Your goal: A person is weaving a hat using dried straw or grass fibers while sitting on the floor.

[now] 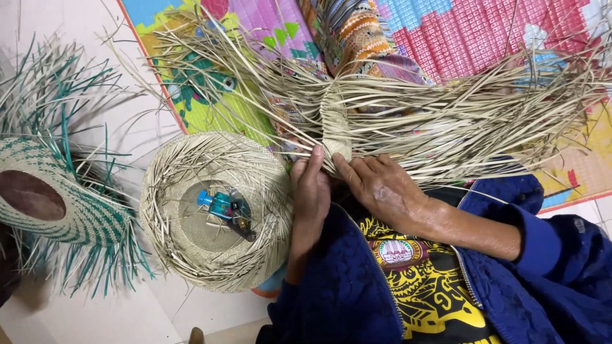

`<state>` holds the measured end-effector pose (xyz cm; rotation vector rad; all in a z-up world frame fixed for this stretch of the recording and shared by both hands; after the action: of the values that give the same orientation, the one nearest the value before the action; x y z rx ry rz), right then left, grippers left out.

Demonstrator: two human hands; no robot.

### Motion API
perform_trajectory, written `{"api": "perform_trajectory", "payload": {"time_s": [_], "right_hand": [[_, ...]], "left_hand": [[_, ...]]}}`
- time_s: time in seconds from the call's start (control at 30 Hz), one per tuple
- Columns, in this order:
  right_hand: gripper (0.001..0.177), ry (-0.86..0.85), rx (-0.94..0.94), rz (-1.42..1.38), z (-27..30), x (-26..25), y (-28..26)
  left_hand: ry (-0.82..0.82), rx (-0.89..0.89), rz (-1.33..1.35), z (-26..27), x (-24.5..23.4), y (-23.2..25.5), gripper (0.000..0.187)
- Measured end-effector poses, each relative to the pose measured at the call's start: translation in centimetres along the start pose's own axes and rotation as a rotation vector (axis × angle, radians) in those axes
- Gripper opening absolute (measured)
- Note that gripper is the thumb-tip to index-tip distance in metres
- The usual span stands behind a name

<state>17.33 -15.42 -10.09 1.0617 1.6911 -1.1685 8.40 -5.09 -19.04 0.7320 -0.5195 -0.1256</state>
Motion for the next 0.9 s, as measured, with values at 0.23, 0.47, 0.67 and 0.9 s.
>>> {"api": "perform_trajectory", "payload": {"time_s": [0.23, 0.47, 0.67, 0.9], "right_hand": [[0.066, 0.067, 0.095, -0.209, -0.4, -4.6, 2.5], [0.04, 0.152, 0.138, -0.232, -1.0, -3.8, 4.9], [0.037, 0.107, 0.139, -0.136, -1.4, -2.1, 6.4], [0.015, 0.044, 0.185, 0.003, -1.6, -1.8, 7.6]], "left_hand": [[-0.118, -0.175, 0.085, 0.3, 2.8, -0.3, 0.018], [-0.077, -0.107, 0.066, -2.2, 0.2, -3.7, 0.019], [-0.097, -0.153, 0.093, -2.2, 1.7, -3.8, 0.022], [0.05, 0.143, -0.228, 0.2, 5.1, -1.4, 0.027]]}}
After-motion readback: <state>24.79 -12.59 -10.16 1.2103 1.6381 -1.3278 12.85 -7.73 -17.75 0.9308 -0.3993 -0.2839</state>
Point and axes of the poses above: each hand's wrist, its own z-axis away from the middle knuckle, its own x-axis out of the palm, y = z × x, the point moved 8 cm from there along -z, towards the middle knuckle, and after that the axes turned 15 degrees about -x, right-handed, at the moved point
